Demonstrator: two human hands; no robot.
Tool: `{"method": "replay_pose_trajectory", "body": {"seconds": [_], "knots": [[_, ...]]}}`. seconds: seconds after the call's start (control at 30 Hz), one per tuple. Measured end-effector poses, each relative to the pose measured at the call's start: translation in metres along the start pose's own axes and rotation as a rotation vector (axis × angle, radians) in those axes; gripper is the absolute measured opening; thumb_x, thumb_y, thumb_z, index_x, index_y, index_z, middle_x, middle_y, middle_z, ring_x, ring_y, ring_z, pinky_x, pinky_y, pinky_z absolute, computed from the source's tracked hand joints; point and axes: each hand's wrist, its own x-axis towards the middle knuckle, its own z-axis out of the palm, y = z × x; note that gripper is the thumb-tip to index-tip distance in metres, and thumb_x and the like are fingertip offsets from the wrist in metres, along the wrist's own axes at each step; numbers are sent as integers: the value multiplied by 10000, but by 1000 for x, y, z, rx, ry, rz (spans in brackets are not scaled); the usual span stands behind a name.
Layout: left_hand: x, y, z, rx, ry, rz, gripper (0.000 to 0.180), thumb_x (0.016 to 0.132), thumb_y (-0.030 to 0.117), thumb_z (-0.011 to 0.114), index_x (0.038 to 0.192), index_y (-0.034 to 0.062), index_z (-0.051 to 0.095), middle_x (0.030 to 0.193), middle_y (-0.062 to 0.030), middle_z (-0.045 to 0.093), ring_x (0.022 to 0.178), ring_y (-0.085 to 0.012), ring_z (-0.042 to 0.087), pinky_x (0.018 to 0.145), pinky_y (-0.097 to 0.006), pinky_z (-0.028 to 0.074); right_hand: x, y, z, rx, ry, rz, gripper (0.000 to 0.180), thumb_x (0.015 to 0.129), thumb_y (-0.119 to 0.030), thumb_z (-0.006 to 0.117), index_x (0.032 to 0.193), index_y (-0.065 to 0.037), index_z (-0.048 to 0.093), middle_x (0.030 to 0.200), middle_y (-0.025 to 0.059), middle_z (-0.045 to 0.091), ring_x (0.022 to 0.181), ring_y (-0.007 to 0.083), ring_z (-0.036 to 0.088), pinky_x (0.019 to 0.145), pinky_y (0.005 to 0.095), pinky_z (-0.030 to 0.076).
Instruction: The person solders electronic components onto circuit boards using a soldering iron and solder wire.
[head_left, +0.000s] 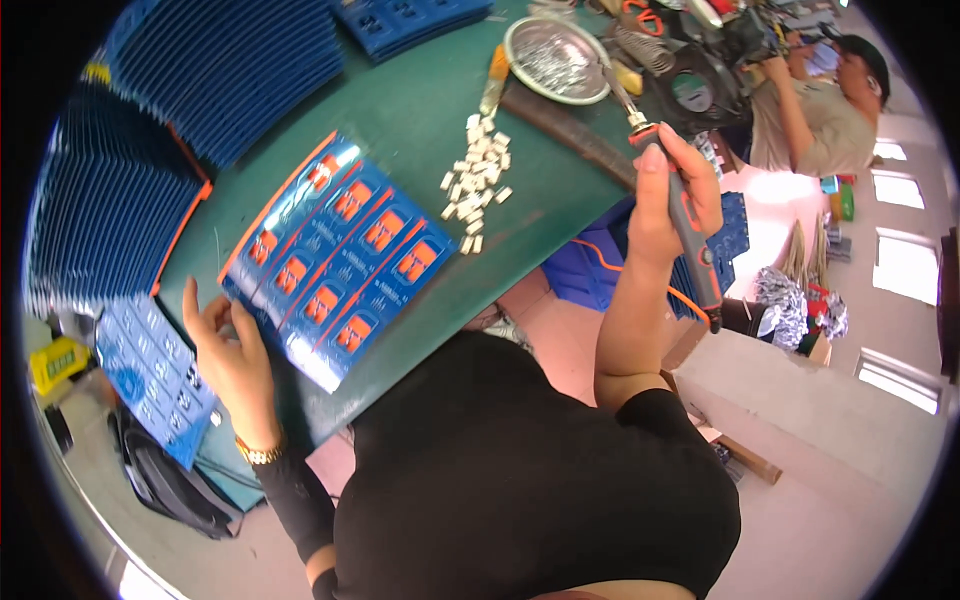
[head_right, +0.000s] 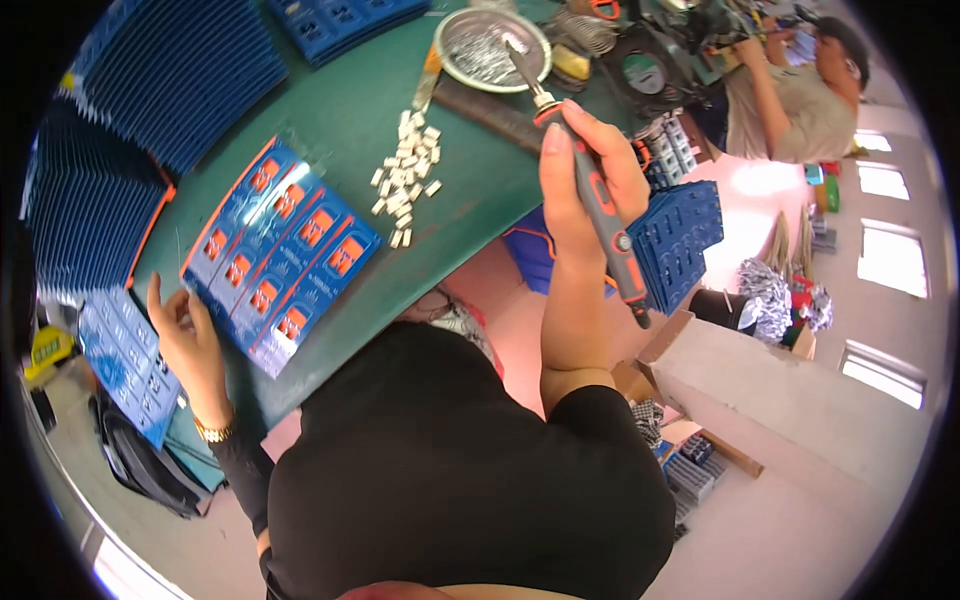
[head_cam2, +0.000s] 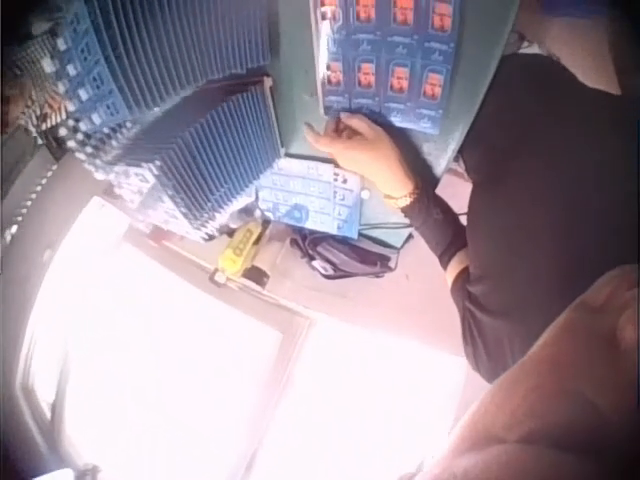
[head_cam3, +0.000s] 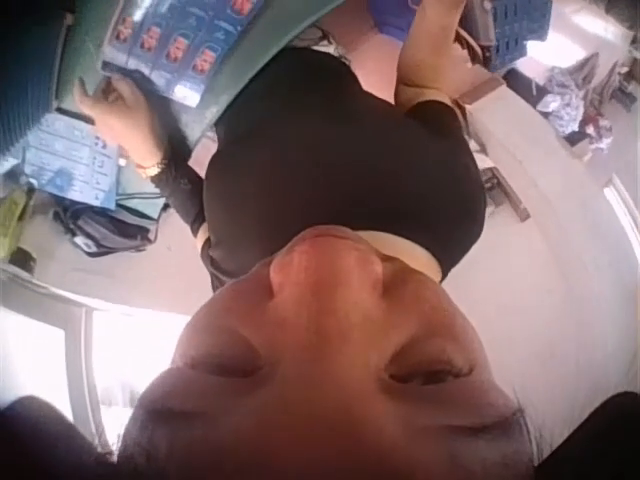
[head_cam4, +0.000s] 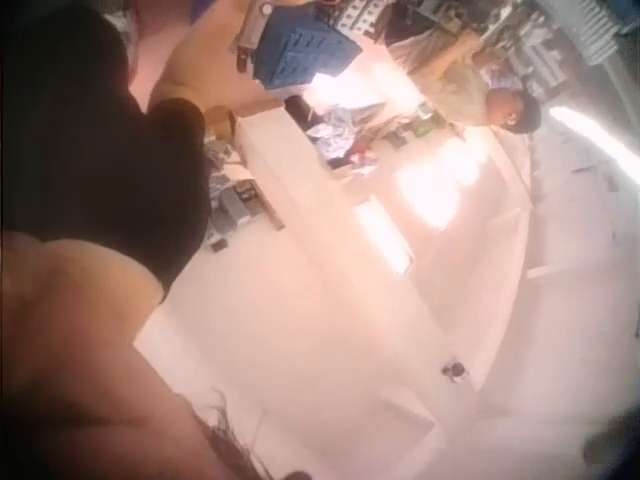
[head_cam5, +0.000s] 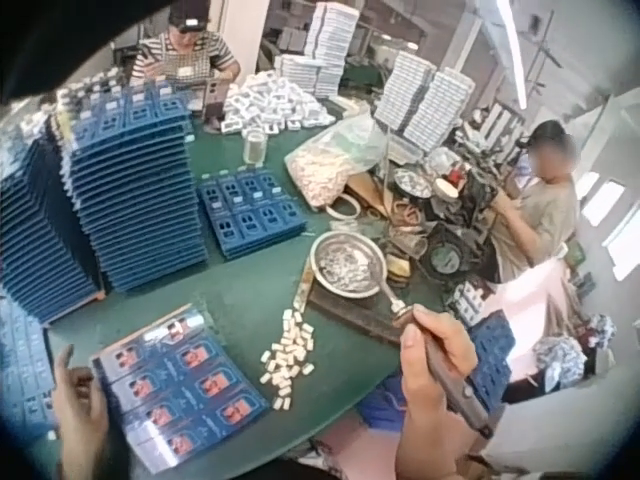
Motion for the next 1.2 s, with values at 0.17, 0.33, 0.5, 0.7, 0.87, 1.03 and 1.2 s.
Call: {"method": "replay_pose_trajectory", "body": {"seconds": [0.17, 0.33, 0.5, 0.7, 0.87, 1.03, 1.2], "knots": [[-6, -12, -3, 111, -44, 25, 181, 921, 145, 622, 909, -22, 551, 700, -73, 549, 582, -159, 449, 537, -316, 391, 15, 43, 16, -224, -89, 4, 150, 790, 3, 693, 939, -8, 708, 824, 78, 695, 701, 119, 620, 649, 242, 470], [-6, -8, -5, -13, -156, -42, 340, 932, 181, 631, 695, -34, 515, 585, -20, 441, 579, -93, 355, 507, -296, 333, 21, 37, -12, -160, 314, 42, 135, 814, 14, 675, 948, 31, 681, 828, 85, 683, 710, 103, 617, 641, 225, 477], [0, -29, -6, -273, -252, -238, 309, 950, 183, 611, 704, 19, 521, 600, 27, 462, 559, -46, 351, 505, -228, 303, 45, 60, -25, -80, 349, 270, 107, 838, -22, 653, 913, 47, 684, 800, 76, 703, 727, 106, 639, 680, 226, 497], [-6, -20, -7, -1084, -130, -381, 87, 966, 121, 542, 958, 37, 563, 880, -28, 644, 727, -84, 599, 672, -228, 497, 81, 94, -19, -169, 85, 430, 246, 772, -142, 710, 953, 20, 673, 724, 61, 678, 658, 104, 621, 618, 246, 485], [-11, -7, -7, -1377, -367, -519, 315, 936, 74, 566, 1230, -22, 503, 1143, -92, 631, 1024, -180, 611, 908, -327, 492, 75, 113, -12, 164, 277, 551, 325, 778, -140, 739, 1037, -21, 581, 788, 56, 669, 634, 67, 559, 513, 193, 396], [-23, -2, -7, -1509, -497, -493, 457, 880, 87, 659, 1283, -32, 481, 1247, -142, 594, 1110, -261, 604, 957, -412, 495, 19, 65, -2, 976, 258, 1098, 356, 884, -162, 626, 1200, -39, 517, 866, 22, 607, 567, 61, 451, 416, 191, 300], [-18, 12, -7, -1567, -570, -459, 431, 857, 122, 700, 1219, -48, 537, 1187, -156, 631, 1068, -270, 631, 945, -424, 508, -21, -24, 32, 683, -637, 652, 466, 839, -58, 647, 1289, -55, 528, 971, 25, 631, 732, 50, 550, 522, 172, 391]]}}
